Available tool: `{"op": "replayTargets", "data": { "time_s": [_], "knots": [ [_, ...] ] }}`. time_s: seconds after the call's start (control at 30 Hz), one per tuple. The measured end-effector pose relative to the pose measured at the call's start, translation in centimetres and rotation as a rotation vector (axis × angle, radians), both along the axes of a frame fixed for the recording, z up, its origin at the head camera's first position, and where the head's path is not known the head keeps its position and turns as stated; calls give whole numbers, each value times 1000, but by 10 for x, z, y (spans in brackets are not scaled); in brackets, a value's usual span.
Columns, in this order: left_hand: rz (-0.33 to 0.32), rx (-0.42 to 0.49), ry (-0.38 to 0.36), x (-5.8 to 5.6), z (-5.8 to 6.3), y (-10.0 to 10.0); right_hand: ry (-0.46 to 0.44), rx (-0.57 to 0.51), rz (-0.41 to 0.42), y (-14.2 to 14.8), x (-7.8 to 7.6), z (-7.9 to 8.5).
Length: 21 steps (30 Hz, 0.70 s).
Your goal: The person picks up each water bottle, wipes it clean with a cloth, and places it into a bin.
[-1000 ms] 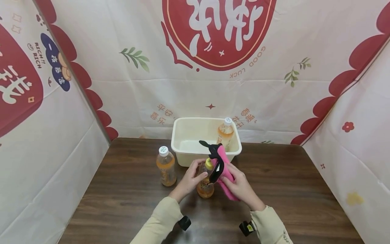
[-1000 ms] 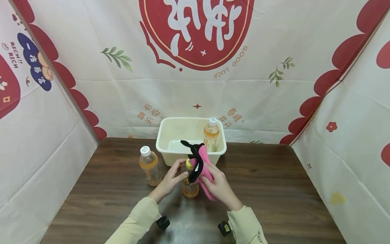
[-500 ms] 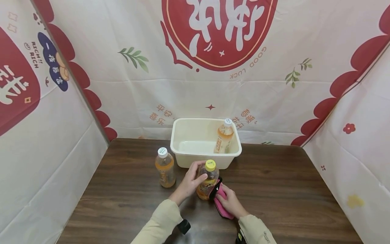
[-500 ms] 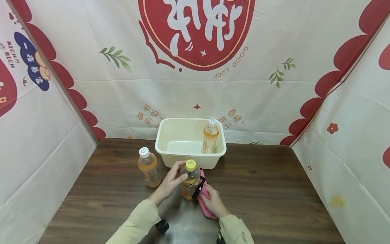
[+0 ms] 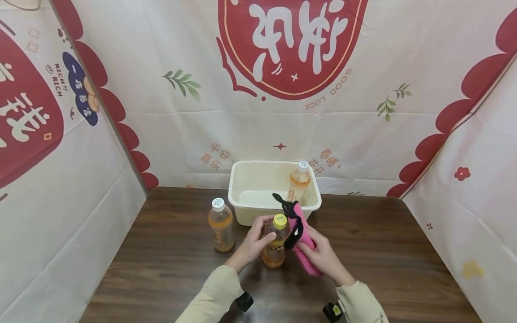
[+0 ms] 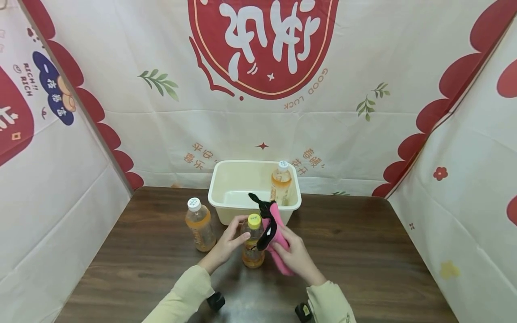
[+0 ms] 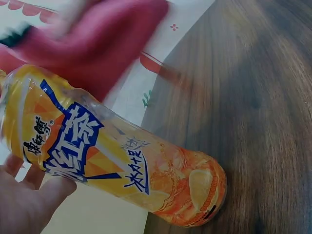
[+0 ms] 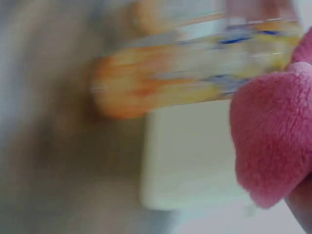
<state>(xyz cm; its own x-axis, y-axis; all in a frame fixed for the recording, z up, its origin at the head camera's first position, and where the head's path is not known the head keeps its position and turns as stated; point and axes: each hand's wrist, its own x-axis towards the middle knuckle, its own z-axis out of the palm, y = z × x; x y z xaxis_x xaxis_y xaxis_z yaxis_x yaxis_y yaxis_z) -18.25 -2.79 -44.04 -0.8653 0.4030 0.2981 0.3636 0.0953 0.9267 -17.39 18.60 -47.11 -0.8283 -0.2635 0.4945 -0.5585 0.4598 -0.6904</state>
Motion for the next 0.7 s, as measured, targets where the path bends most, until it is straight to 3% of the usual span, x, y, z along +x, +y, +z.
{"op": "replayTargets", "data": {
  "time_s": [0.1,0.23,0.37,0.47,0.6,0.7],
  "knots": [
    [-5,-13,-18,-1,0,-1,25,55,31,-4,-5,26],
    [-4,-18,-56,1,1,-1,68,50,33,-11,-5,27],
    [15,9,-43,-6,-16,2,104,-96,5,-12,-6,-7],
    [30,24,-23,-11,-32,3,37,-138,12,-9,-4,-42],
    [36,6,-8,-10,-34,4,-110,-11,-17,-8,1,-78],
    [31,1,-2,-8,-31,5,-166,89,-22,-4,0,-93]
  ]
}}
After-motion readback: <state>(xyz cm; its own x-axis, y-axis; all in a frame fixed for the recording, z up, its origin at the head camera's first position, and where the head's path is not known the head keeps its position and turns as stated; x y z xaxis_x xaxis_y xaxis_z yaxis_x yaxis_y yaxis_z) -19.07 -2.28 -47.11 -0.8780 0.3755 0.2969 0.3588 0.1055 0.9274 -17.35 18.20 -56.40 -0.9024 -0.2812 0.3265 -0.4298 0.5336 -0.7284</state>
